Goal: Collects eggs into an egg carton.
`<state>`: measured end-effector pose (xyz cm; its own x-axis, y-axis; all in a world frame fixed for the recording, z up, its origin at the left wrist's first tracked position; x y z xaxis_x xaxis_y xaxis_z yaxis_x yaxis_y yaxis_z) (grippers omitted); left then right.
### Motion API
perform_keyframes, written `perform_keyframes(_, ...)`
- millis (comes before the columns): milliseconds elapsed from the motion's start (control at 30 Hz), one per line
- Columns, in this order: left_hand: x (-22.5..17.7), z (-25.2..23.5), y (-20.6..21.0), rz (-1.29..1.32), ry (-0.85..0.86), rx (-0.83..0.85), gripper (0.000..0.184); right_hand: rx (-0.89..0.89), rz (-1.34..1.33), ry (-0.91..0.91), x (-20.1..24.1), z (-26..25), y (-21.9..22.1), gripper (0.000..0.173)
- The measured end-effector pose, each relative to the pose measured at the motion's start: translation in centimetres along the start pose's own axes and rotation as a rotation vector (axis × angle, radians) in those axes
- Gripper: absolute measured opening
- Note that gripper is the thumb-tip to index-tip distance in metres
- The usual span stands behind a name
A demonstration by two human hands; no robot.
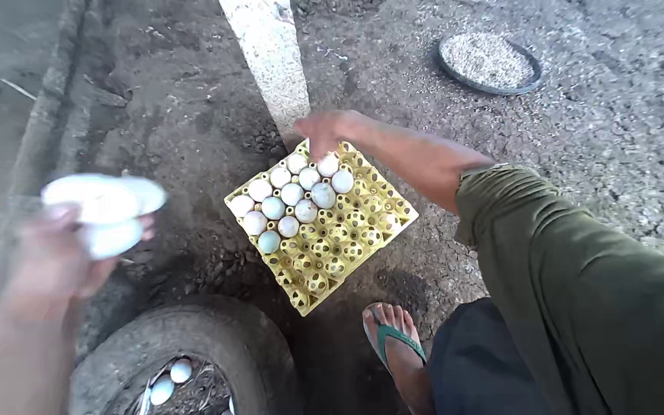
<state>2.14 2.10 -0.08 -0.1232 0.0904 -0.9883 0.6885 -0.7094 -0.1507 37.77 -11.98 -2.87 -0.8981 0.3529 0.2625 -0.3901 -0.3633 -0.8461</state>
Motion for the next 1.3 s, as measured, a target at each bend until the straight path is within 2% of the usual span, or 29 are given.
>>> perform_keyframes(33, -0.9, -1.7, 3.1, -0.033, -0.008, -0.031, 0.069, -0.005, 0.023, -0.002, 0.0, -0.3, -0.1, 0.058)
perform_keyframes(100, -1.7, -4.8, 8.2, -0.084, -0.017, -0.020, 0.047, 0.001, 0.045, -0.003, -0.3, -0.2, -0.7, 0.047)
perform_keyframes(133, -1.8, -6.2, 10.3, -0.102, -0.032, -0.010, 0.038, 0.005, -0.007, -0.001, -0.8, 0.2, -1.3, 0.043)
perform_keyframes(200, -1.6, -8.8, 13.8, -0.118, -0.052, 0.014, 0.034, -0.023, -0.283, -0.034, -2.6, 0.8, -2.4, 0.040)
perform_keyframes(267, -1.2, -11.3, 16.9, -0.146, -0.068, 0.037, 0.034, -0.032, -0.689, -0.182, -4.0, 1.8, -2.8, 0.050)
perform_keyframes(300, -1.2, -12.3, 18.3, -0.173, -0.083, 0.053, 0.035, -0.027, -0.855, -0.291, -4.4, 2.3, -2.7, 0.059)
perform_keyframes(333, -1.1, -13.2, 19.7, -0.194, -0.102, 0.067, 0.036, -0.056, -0.932, -0.381, -4.7, 2.5, -2.3, 0.069)
perform_keyframes(400, -0.6, -14.4, 22.2, -0.226, -0.123, 0.090, 0.037, -0.169, -0.909, -0.460, -5.5, 2.0, -1.4, 0.077)
perform_keyframes(467, 0.1, -15.1, 24.0, -0.258, -0.142, 0.114, 0.040, -0.285, -0.898, -0.453, -6.4, 1.3, -0.4, 0.067)
perform_keyframes(567, 1.4, -15.4, 25.1, -0.242, -0.201, 0.128, 0.047, -0.332, -0.909, -0.434, -8.0, 1.0, 0.8, 0.053)
perform_keyframes(633, 1.9, -15.1, 24.6, -0.183, -0.249, 0.086, 0.046, -0.328, -0.801, -0.377, -9.3, 0.5, 1.6, 0.055)
perform_keyframes(700, 2.0, -15.0, 23.4, -0.138, -0.265, 0.059, 0.037, -0.331, -0.639, -0.298, -10.3, 0.1, 2.7, 0.061)
perform_keyframes(767, 1.6, -14.8, 22.2, -0.118, -0.225, 0.064, 0.028, -0.347, -0.499, -0.263, -10.7, -0.2, 3.7, 0.064)
perform_keyframes(833, 0.9, -14.1, 22.1, -0.148, -0.163, 0.100, 0.028, -0.382, -0.437, -0.260, -10.8, -0.7, 4.4, 0.060)
perform_keyframes(933, -0.3, -13.0, 24.0, -0.318, -0.004, 0.245, 0.028, -0.477, -0.563, -0.272, -11.5, -0.7, 3.6, 0.041)
perform_keyframes(1033, -0.8, -12.2, 27.2, -0.604, 0.115, 0.413, 0.024, -0.664, -0.790, -0.230, -12.7, 0.0, 1.9, 0.028)
perform_keyframes(1167, -0.6, -12.2, 30.2, -0.905, 0.158, 0.555, 0.023, -0.863, -0.946, -0.177, -13.7, 0.9, 0.5, 0.023)
perform_keyframes(1300, -0.2, -12.8, 31.3, -1.038, 0.200, 0.601, 0.026, -0.926, -0.959, -0.185, -14.2, 1.6, 0.6, 0.022)
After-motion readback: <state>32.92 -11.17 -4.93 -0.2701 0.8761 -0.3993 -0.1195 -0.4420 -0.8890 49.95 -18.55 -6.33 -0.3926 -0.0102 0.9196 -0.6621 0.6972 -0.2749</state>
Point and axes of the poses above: each hand's wrist, its own z-axis away from the middle knuckle, its own y-axis out of the palm, x = y × z, the point moved 3 cm from there along -z, towards the middle knuckle, and after that the axes turned 3 degrees about -z, right-handed, at the moved point
